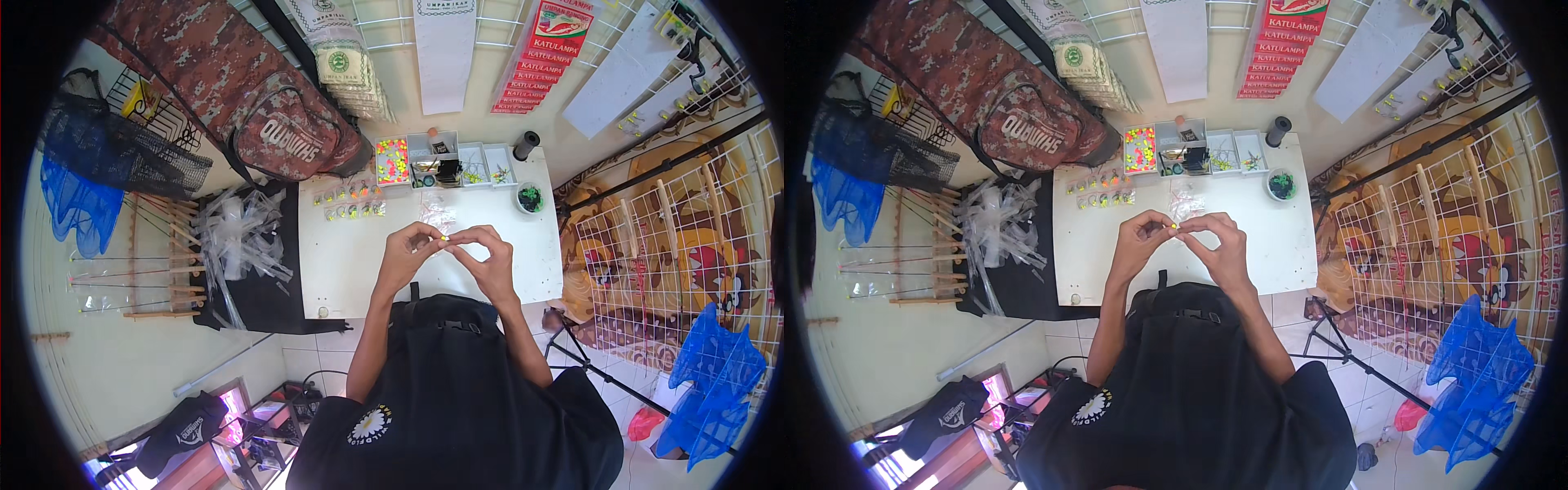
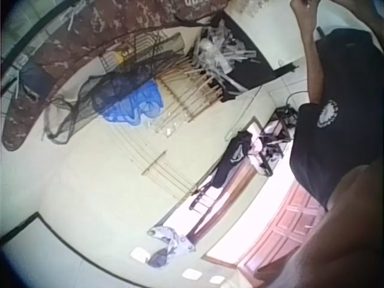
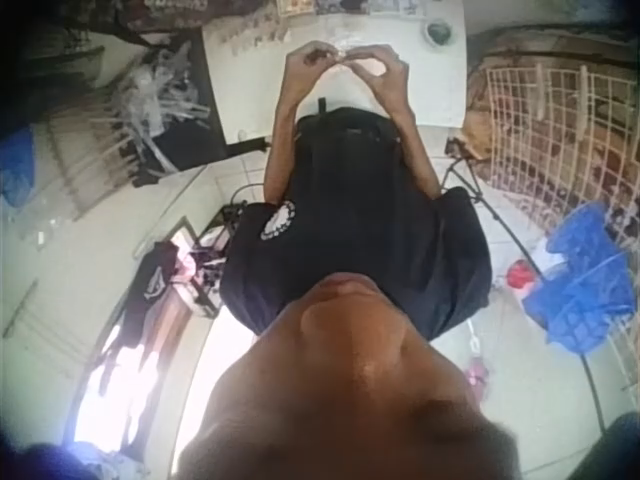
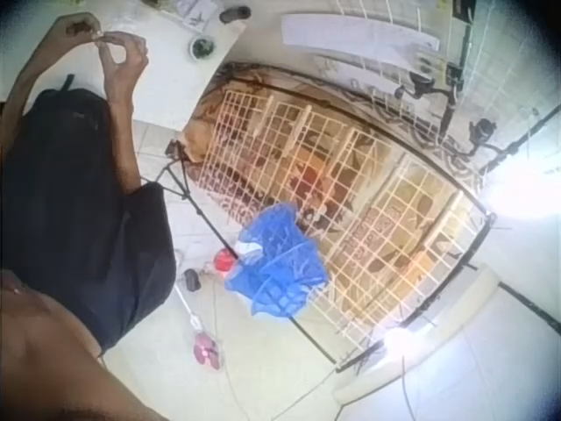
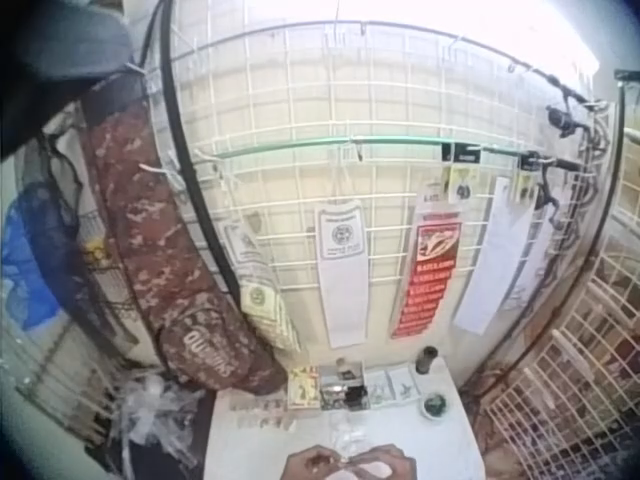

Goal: The recorder is assembling small fishing tackle components including hooks and swivels at a shop workstation.

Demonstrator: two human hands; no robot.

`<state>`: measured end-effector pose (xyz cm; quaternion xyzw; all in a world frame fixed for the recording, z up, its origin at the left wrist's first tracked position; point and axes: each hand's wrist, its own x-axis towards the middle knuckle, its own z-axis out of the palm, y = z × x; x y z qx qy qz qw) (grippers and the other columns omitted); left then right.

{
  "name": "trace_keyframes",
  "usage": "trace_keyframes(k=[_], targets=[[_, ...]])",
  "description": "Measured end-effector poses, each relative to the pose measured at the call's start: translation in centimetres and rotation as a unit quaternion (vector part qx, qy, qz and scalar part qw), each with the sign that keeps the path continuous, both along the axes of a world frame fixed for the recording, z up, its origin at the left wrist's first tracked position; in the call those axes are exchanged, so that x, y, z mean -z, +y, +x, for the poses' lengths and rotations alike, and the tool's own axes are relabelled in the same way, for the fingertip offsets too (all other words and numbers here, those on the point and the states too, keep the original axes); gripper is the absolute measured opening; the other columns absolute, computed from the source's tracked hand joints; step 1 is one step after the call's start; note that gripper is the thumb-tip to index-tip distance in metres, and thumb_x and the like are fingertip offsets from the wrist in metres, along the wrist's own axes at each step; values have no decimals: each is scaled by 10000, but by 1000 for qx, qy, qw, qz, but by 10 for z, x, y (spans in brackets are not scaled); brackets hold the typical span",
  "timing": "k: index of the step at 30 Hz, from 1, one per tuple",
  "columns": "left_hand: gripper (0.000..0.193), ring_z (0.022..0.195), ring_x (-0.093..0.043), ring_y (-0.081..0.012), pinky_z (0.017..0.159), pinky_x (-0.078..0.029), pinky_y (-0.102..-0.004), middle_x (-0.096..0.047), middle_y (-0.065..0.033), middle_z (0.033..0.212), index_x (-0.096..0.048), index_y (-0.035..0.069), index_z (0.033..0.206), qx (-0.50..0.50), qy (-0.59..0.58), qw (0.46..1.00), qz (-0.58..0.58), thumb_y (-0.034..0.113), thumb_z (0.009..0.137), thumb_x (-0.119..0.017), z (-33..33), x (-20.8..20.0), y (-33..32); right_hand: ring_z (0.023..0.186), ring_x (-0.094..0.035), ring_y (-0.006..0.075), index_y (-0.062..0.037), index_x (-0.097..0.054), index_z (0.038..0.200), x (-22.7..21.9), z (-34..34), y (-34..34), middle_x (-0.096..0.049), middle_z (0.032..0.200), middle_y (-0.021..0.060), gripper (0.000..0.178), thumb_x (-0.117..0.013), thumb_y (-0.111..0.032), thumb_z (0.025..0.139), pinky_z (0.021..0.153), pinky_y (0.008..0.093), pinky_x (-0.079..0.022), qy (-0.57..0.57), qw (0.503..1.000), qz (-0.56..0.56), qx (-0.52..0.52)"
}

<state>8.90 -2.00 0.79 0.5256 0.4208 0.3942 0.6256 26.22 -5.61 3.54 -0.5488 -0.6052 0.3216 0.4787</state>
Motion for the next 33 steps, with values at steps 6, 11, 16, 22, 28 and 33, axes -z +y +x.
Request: trace_keyframes(k=[6, 11, 16, 22, 28, 33], targets=[[116, 768, -555, -51, 678, -427, -202, -626, -5, 821, -643, 9, 920, -1, -9, 1000, 0, 78, 854, -709, 1, 1, -1, 884, -610, 163, -50, -730, 882, 1, 3, -1, -713, 870, 44, 109, -736, -42, 773, 828, 312, -467, 11, 1000, -14, 1], [120, 767, -554, -50, 679, -428, -203, -628, -4, 824, -642, 9, 917, 6, -3, 1000, -1, 82, 853, -712, 0, -1, -1, 895, -605, 163, -52, -735, 903, -1, 2, -1, -714, 886, 42, 130, -737, -50, 773, 819, 317, -467, 17, 1000, -20, -14], [123, 746, -523, -35, 650, -401, -192, -621, 8, 813, -644, 10, 909, 20, 25, 999, 1, 77, 843, -722, -3, -2, -1, 847, -608, 192, -54, -732, 914, -4, 1, 0, -709, 874, 59, 161, -745, -49, 754, 789, 323, -469, -49, 998, 46, -18], [116, 738, -521, -30, 642, -394, -185, -617, 18, 797, -649, 14, 901, 18, -12, 1000, -20, 63, 833, -728, 0, -9, -1, 819, -621, 204, -45, -725, 931, 1, 4, 2, -707, 863, 77, 182, -746, -42, 750, 783, 328, -478, -62, 996, 54, -46], [113, 725, -524, -28, 635, -393, -185, -622, 17, 795, -653, 20, 900, 5, -27, 999, -20, 62, 830, -729, -1, -9, -2, 852, -644, 194, -36, -716, 954, -3, 3, 2, -709, 868, 87, 207, -747, -34, 749, 791, 318, -491, -5, 997, 19, -70], [107, 721, -522, -29, 633, -391, -186, -621, 17, 793, -653, 16, 896, 3, -25, 999, -22, 59, 830, -726, -1, -12, -2, 841, -668, 188, -40, -708, 994, -8, -1, 0, -709, 869, 92, 235, -741, -33, 761, 795, 313, -497, -7, 998, 6, -67]])
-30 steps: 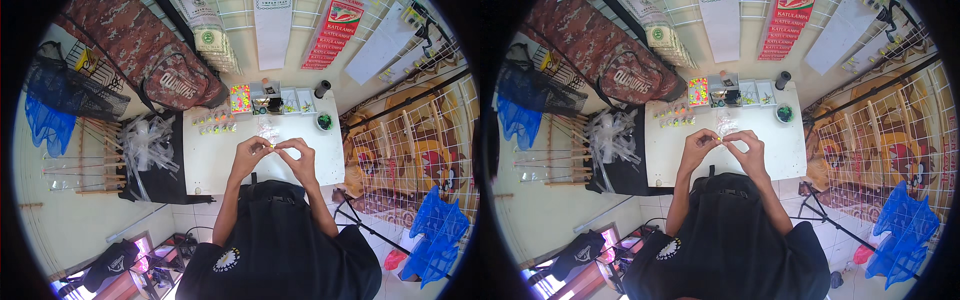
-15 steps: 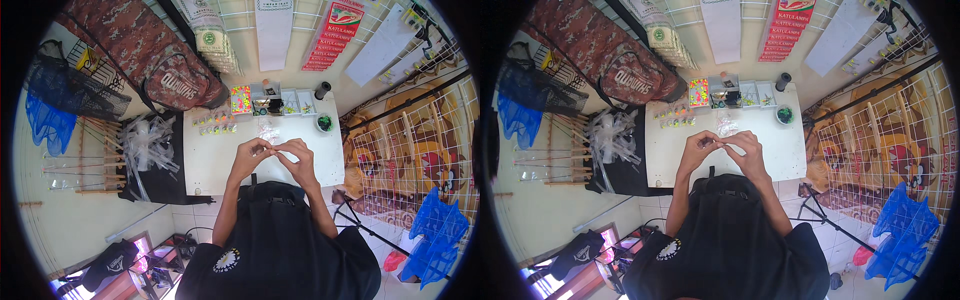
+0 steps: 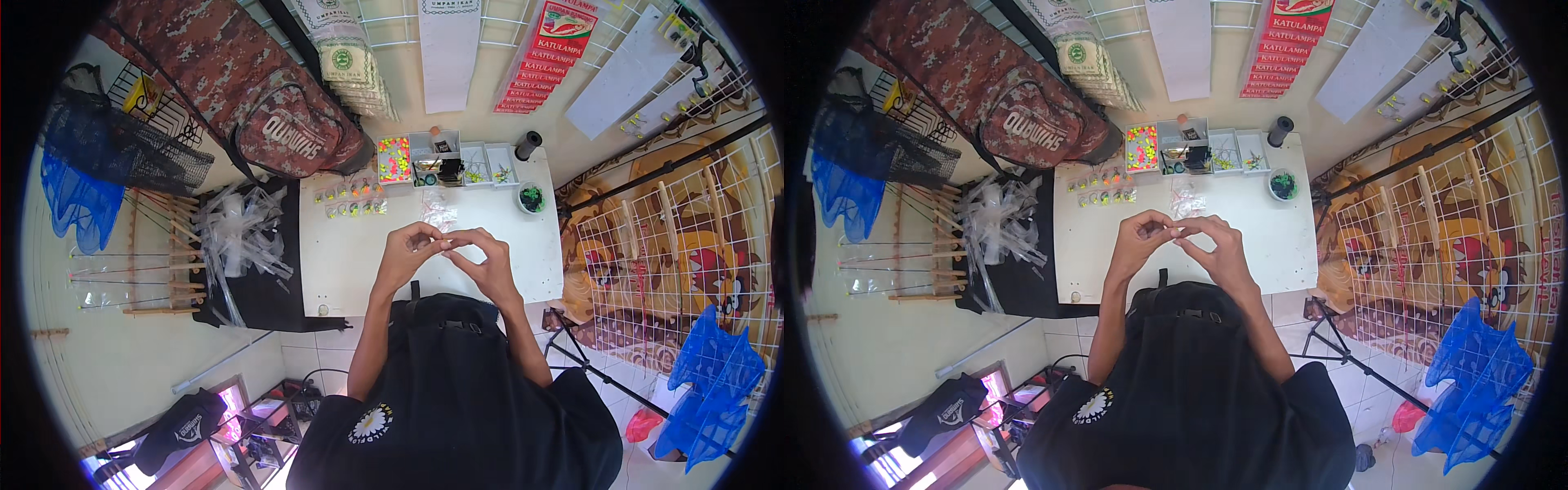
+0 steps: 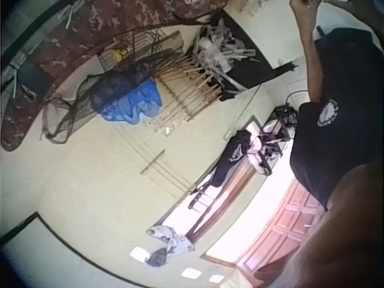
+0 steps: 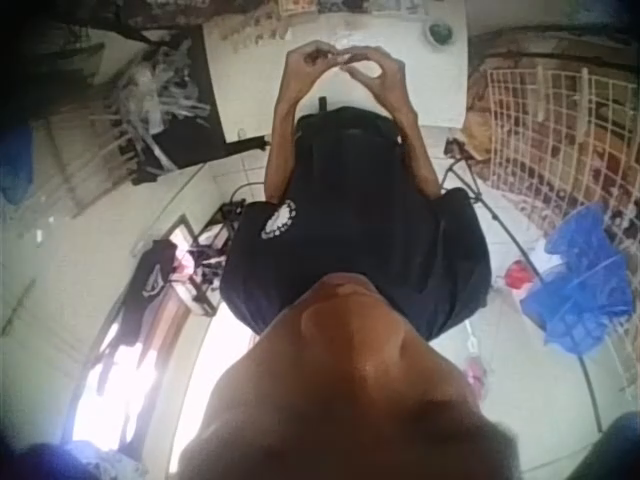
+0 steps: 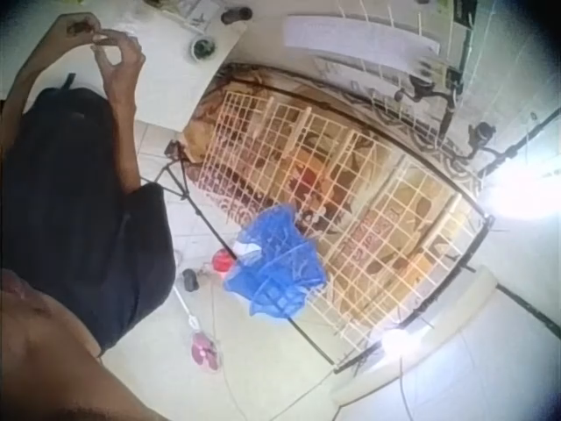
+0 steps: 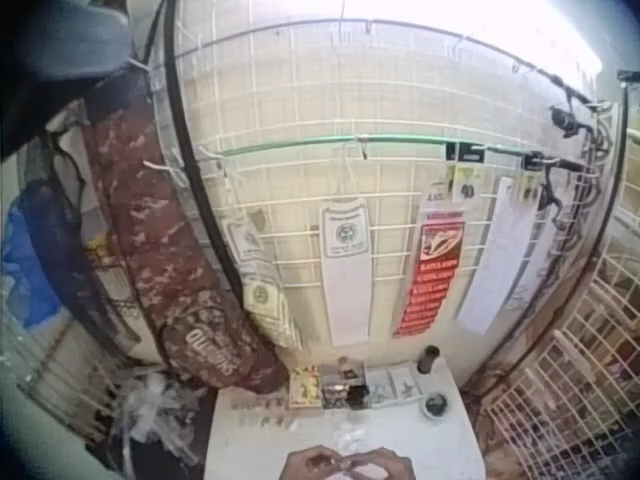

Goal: The recorder is assembling small fishing tackle components including hooks and swivels at a shop workstation.

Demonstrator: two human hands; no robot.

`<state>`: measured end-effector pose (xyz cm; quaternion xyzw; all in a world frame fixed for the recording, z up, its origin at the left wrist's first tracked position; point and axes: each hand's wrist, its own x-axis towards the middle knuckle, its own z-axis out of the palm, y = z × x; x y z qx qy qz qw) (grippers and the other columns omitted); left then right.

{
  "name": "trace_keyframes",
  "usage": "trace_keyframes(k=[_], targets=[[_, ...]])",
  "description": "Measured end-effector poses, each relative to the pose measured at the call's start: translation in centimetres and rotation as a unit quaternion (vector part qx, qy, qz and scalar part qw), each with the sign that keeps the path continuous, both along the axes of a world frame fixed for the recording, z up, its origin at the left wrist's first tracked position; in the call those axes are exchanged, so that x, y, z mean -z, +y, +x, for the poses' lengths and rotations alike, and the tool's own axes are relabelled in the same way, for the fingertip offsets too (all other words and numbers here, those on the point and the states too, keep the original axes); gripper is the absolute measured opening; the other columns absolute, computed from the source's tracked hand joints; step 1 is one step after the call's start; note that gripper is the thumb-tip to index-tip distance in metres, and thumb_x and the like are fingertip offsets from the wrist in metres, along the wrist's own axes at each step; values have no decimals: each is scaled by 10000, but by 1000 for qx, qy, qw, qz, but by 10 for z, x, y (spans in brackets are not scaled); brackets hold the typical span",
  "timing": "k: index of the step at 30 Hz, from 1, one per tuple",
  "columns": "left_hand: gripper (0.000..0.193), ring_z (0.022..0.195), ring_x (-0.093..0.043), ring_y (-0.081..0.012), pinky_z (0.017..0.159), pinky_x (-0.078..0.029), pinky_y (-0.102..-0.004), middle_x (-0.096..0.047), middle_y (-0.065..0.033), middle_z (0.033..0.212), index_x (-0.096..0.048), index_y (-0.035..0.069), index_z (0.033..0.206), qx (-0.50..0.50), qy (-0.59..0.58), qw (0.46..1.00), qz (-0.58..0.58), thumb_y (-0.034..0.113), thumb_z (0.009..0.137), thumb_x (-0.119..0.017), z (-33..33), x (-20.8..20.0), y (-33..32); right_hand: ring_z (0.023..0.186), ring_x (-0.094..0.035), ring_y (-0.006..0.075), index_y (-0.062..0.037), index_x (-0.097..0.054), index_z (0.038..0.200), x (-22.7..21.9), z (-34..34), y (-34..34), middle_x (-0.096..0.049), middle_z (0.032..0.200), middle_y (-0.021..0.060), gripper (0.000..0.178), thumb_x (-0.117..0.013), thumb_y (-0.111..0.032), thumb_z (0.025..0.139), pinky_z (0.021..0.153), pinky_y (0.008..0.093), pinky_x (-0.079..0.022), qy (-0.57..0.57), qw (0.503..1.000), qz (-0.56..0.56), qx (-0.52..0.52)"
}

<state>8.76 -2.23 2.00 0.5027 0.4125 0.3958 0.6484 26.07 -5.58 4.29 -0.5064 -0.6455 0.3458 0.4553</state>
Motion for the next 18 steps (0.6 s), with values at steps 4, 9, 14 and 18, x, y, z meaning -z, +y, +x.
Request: trace_keyframes(k=[4, 9, 14, 18], targets=[[106, 738, -528, -35, 645, -396, -192, -617, 12, 791, -652, 11, 895, -15, -9, 1000, -8, 55, 829, -723, -1, -1, 0, 824, -683, 183, -43, -707, 1006, 4, -1, -2, -711, 864, 90, 237, -731, -29, 771, 788, 304, -500, 15, 999, -11, 45], [112, 733, -524, -44, 665, -408, -197, -614, 8, 796, -648, 14, 896, -27, -18, 999, -7, 53, 825, -727, -2, 3, 0, 809, -638, 223, -47, -701, 945, 11, 7, 0, -700, 828, 89, 165, -730, -71, 784, 752, 344, -491, -49, 998, 34, 30], [165, 748, -520, -47, 689, -414, -199, -613, 4, 833, -633, 22, 930, -15, -29, 999, -1, 37, 805, -739, -3, 9, -1, 813, -628, 242, -12, -663, 908, 5, 4, 1, -670, 849, 105, 114, -701, -51, 807, 748, 341, -490, -43, 999, -5, 25], [284, 791, -517, -41, 694, -403, -198, -618, -13, 911, -609, 28, 1009, -12, -56, 998, 1, 21, 770, -761, -4, 11, -1, 753, -592, 204, 4, -652, 880, 1, 10, 7, -660, 829, 96, 78, -681, -36, 819, 700, 318, -471, -44, 999, 13, 21]])
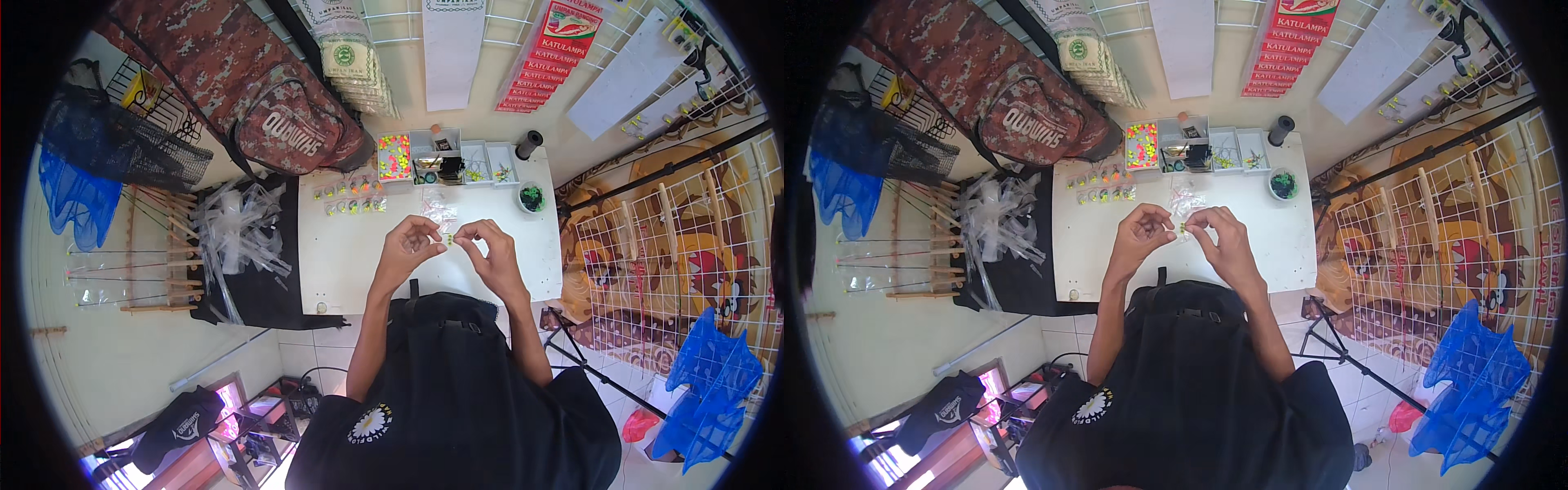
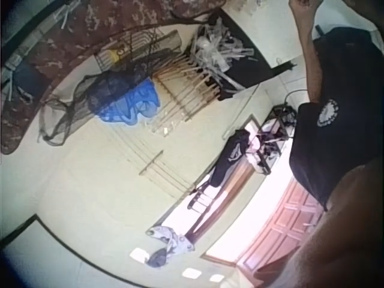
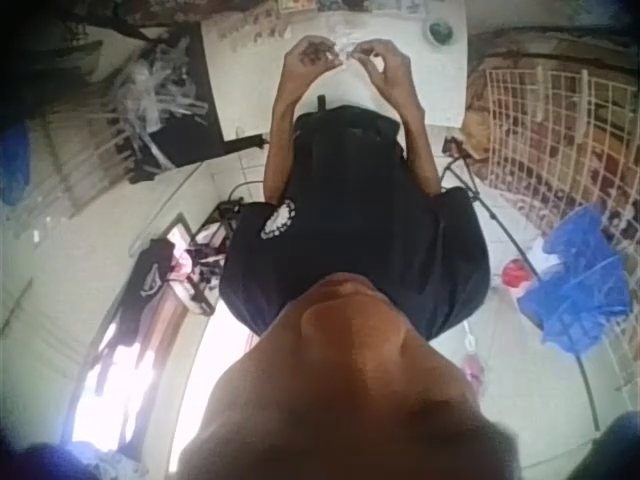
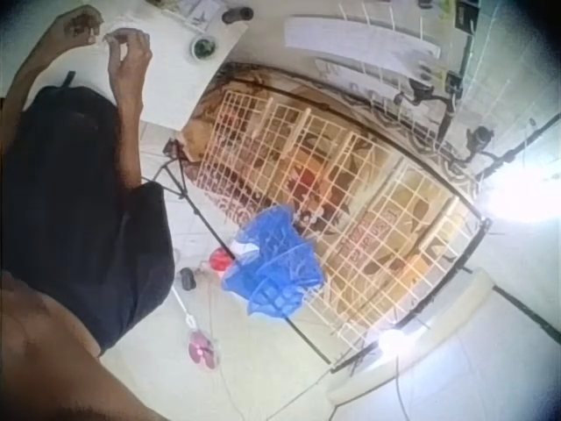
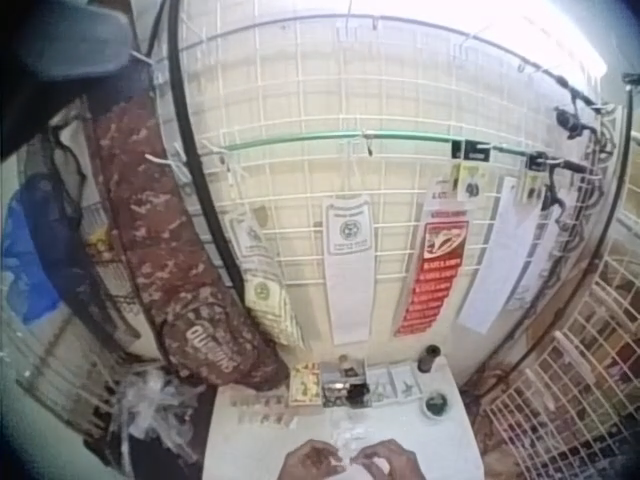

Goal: The recorder is assembling small fishing tackle components including hooks and swivels at a shop workstation.

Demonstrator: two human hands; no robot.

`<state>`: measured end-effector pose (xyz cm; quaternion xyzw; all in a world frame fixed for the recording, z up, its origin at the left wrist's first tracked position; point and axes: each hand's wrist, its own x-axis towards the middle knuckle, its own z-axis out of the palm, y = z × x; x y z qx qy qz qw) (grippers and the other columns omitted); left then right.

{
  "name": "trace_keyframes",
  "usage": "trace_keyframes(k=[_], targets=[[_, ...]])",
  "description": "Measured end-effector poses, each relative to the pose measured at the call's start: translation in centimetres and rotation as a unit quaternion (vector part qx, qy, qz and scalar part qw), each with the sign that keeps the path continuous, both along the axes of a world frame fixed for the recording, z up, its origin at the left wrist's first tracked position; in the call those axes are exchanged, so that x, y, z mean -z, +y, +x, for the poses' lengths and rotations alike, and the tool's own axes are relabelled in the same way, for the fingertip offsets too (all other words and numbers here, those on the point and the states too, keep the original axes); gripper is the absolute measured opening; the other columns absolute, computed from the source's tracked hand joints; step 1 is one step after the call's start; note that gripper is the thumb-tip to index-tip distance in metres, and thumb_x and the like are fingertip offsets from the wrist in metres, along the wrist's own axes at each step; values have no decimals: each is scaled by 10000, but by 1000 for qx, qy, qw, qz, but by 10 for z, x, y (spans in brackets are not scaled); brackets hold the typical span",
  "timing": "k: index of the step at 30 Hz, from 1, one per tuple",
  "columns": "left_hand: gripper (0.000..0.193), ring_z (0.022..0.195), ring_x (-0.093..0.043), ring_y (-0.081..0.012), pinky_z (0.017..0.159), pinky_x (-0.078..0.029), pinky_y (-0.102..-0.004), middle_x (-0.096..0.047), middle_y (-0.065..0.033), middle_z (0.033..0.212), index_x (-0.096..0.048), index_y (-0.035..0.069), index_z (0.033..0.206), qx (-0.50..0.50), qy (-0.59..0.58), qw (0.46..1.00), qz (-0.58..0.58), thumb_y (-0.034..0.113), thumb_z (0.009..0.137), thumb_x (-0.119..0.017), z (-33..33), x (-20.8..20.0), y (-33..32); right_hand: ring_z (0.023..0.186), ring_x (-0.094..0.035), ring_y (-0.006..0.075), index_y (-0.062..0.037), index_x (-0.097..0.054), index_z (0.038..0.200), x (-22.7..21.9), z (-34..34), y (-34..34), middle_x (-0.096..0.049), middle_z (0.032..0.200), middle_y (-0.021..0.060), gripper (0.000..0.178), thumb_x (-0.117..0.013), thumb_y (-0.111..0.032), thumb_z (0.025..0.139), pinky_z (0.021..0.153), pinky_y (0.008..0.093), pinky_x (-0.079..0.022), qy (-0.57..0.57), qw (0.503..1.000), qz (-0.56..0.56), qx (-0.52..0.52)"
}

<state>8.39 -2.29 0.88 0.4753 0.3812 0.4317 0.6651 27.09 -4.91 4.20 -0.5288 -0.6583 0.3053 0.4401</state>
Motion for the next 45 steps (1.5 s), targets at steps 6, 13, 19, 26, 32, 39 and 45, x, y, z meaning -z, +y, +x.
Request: trace_keyframes(k=[6, 13, 19, 26, 32, 39, 45], targets=[[365, 775, -532, -60, 706, -401, -224, -663, -43, 1020, -606, 26, 1093, 5, 79, 992, 94, 76, 771, -772, 8, 2, 2, 749, -596, 203, 1, -657, 889, -10, 13, 7, -637, 796, 101, 94, -686, -65, 828, 694, 308, -465, -34, 998, -37, -44], [299, 846, -598, -69, 713, -401, -230, -708, -37, 948, -680, 5, 1059, 28, 62, 997, 37, 80, 783, -765, 22, -4, 2, 798, -606, 230, -8, -651, 898, -17, 18, 7, -647, 795, 105, 89, -666, -76, 842, 723, 345, -476, -27, 996, -69, -48], [193, 750, -543, -51, 665, -383, -229, -704, -18, 845, -729, 28, 945, 11, 100, 994, 43, 90, 769, -782, 24, -4, -1, 777, -606, 225, -9, -655, 901, -18, 20, 6, -641, 792, 105, 98, -676, -79, 836, 714, 339, -477, -35, 996, -71, -45], [214, 637, -453, -61, 578, -336, -227, -650, 24, 719, -754, 72, 915, -23, 103, 991, 78, 190, 746, -812, 23, 5, -3, 768, -605, 223, -7, -656, 892, -18, 21, 6, -637, 780, 103, 93, -684, -66, 827, 712, 333, -477, -37, 997, -55, -43], [196, 623, -461, -69, 559, -342, -235, -675, -4, 741, -764, 112, 923, -63, 139, 982, 115, 184, 746, -808, 26, 4, -3, 773, -603, 223, -15, -671, 891, -22, 22, 7, -651, 783, 99, 93, -695, -69, 819, 709, 336, -476, -53, 996, -54, -40], [220, 604, -454, -93, 571, -390, -254, -676, -32, 748, -754, 93, 973, -62, 175, 966, 180, 148, 762, -785, 24, 1, -4, 789, -603, 231, -22, -691, 896, -20, 23, 10, -664, 794, 95, 107, -711, -77, 806, 716, 347, -478, -60, 995, -61, -46], [246, 606, -452, -103, 578, -407, -257, -687, -51, 782, -747, 90, 1006, -58, 178, 967, 174, 140, 767, -778, 22, -2, -3, 783, -599, 202, -32, -712, 879, -18, 23, 12, -685, 804, 80, 81, -710, -71, 808, 686, 324, -463, -80, 994, -38, -58]])
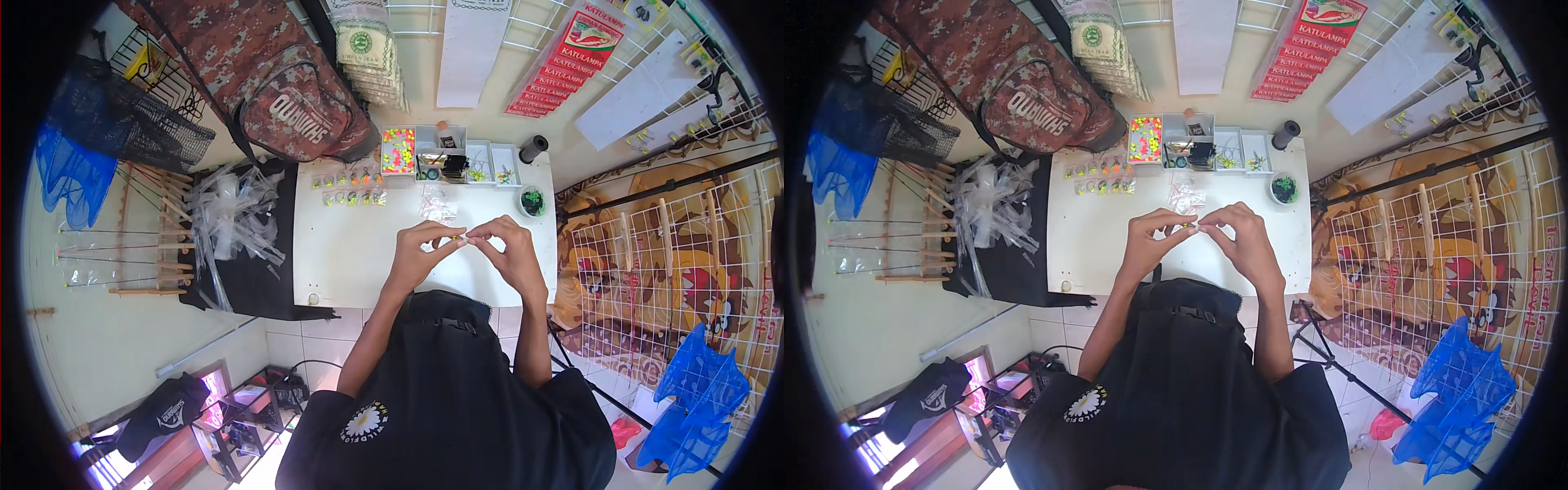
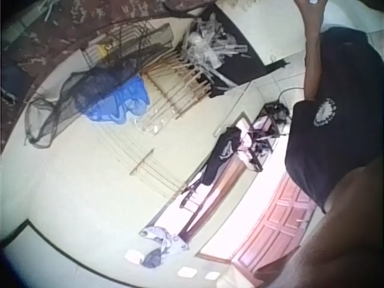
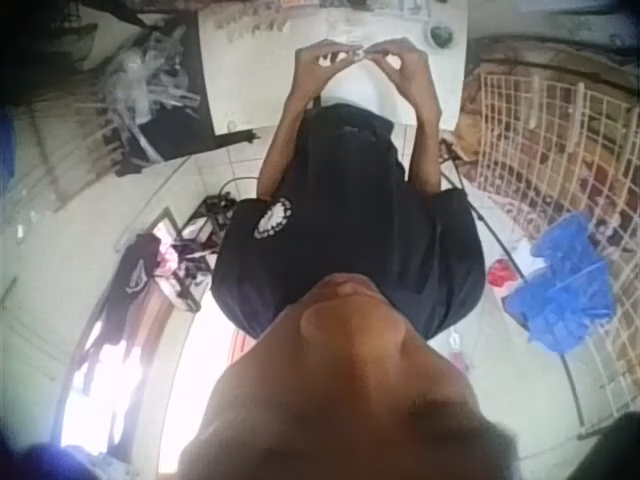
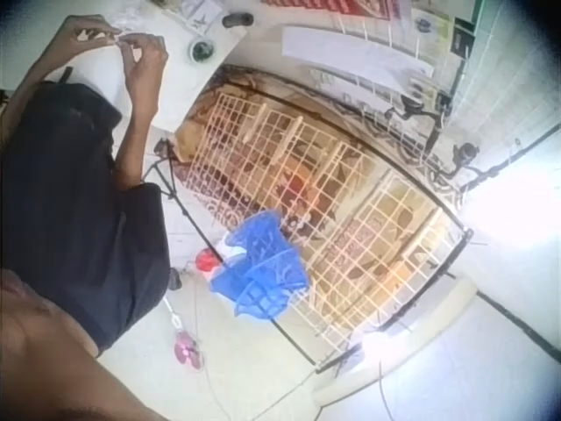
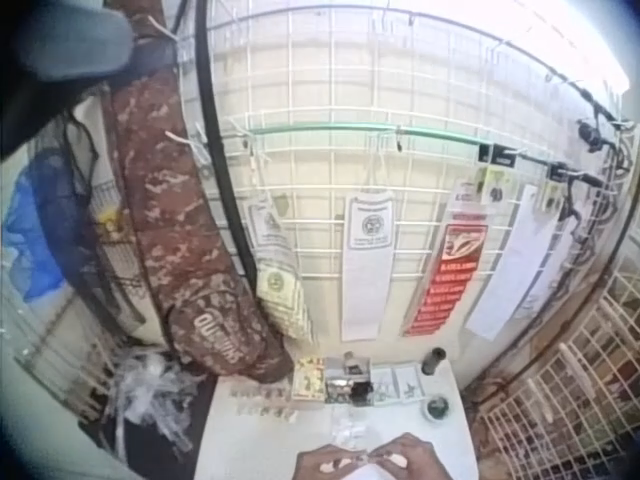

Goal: The recorder is assembling small fishing tackle components including hooks and swivels at a shop workstation.

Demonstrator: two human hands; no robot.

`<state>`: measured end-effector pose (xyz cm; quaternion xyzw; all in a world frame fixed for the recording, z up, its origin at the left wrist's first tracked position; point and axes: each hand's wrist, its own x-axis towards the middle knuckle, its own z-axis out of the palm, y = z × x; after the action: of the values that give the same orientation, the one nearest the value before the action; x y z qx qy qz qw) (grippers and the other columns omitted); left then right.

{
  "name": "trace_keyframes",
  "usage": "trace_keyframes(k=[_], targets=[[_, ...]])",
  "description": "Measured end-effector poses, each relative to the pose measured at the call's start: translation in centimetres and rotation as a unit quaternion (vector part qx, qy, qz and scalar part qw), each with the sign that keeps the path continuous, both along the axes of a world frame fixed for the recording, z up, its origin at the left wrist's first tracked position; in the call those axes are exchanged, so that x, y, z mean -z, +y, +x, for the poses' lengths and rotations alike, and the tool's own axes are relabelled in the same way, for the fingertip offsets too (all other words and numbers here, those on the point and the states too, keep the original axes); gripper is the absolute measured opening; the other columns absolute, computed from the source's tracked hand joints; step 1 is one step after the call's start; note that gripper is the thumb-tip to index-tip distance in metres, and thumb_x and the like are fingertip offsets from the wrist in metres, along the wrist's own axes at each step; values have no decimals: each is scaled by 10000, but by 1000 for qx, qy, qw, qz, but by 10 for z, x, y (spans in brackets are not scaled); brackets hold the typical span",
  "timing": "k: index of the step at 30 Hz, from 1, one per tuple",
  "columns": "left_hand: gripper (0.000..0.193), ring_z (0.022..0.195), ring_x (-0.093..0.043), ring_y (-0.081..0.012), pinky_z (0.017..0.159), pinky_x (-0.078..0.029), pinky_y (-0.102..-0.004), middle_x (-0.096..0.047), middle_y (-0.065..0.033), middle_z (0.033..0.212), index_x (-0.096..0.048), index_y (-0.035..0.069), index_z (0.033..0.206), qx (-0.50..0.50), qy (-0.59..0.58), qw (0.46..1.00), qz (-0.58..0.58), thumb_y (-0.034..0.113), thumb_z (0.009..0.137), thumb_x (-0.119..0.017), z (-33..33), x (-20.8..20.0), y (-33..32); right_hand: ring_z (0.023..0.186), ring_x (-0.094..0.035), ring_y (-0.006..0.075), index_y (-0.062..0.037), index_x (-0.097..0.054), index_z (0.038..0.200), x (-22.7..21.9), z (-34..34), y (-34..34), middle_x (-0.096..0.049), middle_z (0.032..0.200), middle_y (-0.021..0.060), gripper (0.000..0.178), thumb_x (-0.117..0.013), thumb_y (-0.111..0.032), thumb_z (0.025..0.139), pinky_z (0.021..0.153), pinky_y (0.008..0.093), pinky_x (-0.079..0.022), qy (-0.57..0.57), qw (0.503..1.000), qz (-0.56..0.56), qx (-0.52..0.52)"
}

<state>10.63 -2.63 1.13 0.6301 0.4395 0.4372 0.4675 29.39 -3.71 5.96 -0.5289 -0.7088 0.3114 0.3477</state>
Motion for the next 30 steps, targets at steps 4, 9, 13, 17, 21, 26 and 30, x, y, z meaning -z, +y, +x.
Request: trace_keyframes(k=[4, 9, 13, 17, 21, 26, 30], targets=[[232, 612, -455, -104, 578, -407, -254, -685, -48, 793, -749, 90, 999, -3, -2, 1000, 7, 127, 771, -771, -3, 1, 1, 773, -600, 197, -27, -702, 877, 0, -1, 1, -679, 797, 79, 79, -706, -76, 814, 690, 315, -462, -4, 1000, -14, -1], [217, 638, -471, -88, 584, -393, -237, -693, -45, 837, -753, 89, 982, 2, -6, 1000, 1, 78, 766, -767, -5, 0, 3, 759, -604, 189, -20, -693, 879, 1, 2, 2, -671, 787, 79, 88, -705, -77, 813, 682, 305, -461, 0, 1000, -12, 7], [219, 633, -466, -86, 583, -391, -239, -691, -36, 832, -751, 86, 982, 2, 0, 1000, -4, 82, 764, -769, -4, -4, 4, 756, -603, 186, -22, -695, 883, 2, 3, 1, -670, 785, 80, 93, -709, -78, 810, 669, 307, -458, -1, 1000, -13, 6], [199, 626, -459, -83, 578, -384, -242, -686, -22, 818, -746, 80, 961, 10, -2, 1000, -5, 85, 764, -768, -3, -1, 4, 751, -602, 181, -30, -703, 888, -2, 3, 1, -666, 779, 82, 94, -712, -76, 806, 648, 306, -448, -3, 1000, -9, 8], [155, 627, -457, -78, 580, -381, -238, -675, -10, 799, -733, 63, 918, 25, 7, 1000, 6, 81, 768, -765, -2, -2, 6, 742, -593, 174, -35, -709, 890, -3, 4, 3, -662, 772, 75, 94, -713, -68, 802, 641, 300, -442, 5, 1000, -5, 15], [121, 655, -469, -54, 602, -384, -224, -656, 4, 777, -700, 23, 872, 29, -30, 997, -61, 61, 776, -764, -3, -2, 5, 722, -577, 171, -41, -714, 894, -4, 5, 4, -658, 765, 72, 100, -712, -61, 796, 642, 297, -442, -1, 1000, 5, 16], [127, 623, -442, -57, 579, -374, -225, -626, 12, 710, -711, 30, 867, 16, -75, 996, -54, 108, 784, -767, -2, 4, 6, 722, -579, 171, -40, -716, 896, -4, 7, 4, -660, 770, 71, 103, -713, -60, 795, 646, 298, -443, -8, 1000, 14, 19]])
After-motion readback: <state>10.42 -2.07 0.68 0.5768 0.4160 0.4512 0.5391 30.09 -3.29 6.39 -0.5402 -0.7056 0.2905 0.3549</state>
